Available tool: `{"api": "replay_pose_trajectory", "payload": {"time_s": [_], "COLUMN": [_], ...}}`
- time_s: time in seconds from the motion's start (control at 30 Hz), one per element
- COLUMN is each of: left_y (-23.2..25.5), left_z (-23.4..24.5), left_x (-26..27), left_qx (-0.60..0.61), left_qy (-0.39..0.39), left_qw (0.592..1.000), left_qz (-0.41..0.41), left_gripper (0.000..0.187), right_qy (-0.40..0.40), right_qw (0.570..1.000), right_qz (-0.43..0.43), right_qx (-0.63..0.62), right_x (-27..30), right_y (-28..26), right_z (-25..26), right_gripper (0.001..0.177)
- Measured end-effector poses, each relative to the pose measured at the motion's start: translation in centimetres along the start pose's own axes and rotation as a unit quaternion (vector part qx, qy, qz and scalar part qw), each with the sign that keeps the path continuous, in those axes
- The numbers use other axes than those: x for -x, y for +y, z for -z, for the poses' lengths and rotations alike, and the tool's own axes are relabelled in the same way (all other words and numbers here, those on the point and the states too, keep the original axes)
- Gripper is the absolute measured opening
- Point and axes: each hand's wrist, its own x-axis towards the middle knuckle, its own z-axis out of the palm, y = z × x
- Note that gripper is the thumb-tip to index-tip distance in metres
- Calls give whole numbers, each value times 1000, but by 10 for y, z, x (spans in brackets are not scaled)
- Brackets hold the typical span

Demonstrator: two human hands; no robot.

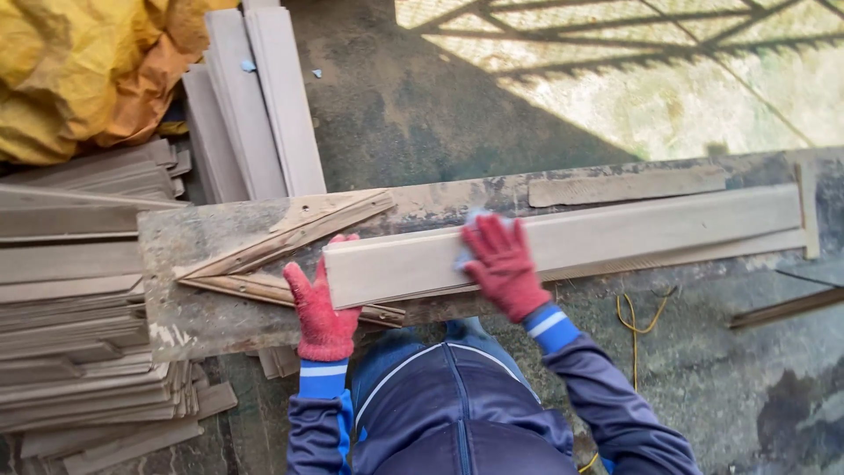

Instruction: The person is sanding a long piece of wood using sandpaper and then an electric power sander.

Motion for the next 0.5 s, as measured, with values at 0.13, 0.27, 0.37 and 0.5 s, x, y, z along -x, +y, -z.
{"api": "replay_pose_trajectory", "payload": {"time_s": [0.13,0.27,0.37,0.5], "left_y": [-1,-1,-1,4], "left_z": [-2,-7,-9,78], "left_x": [2,-1,5,-12], "left_qx": [-40,-101,-191,-257], "left_qy": [29,43,61,104], "left_qw": [999,993,978,957], "left_qz": [-16,-42,-56,-87], "left_gripper": [86,79,66,55], "right_qy": [-20,-17,-3,29], "right_qw": [971,958,993,999], "right_qz": [-227,-263,-96,-8], "right_qx": [72,113,65,25], "right_x": [56,36,-3,10], "right_y": [96,64,-34,-27], "right_z": [3,-19,-45,-21], "right_gripper": [67,69,68,69]}}
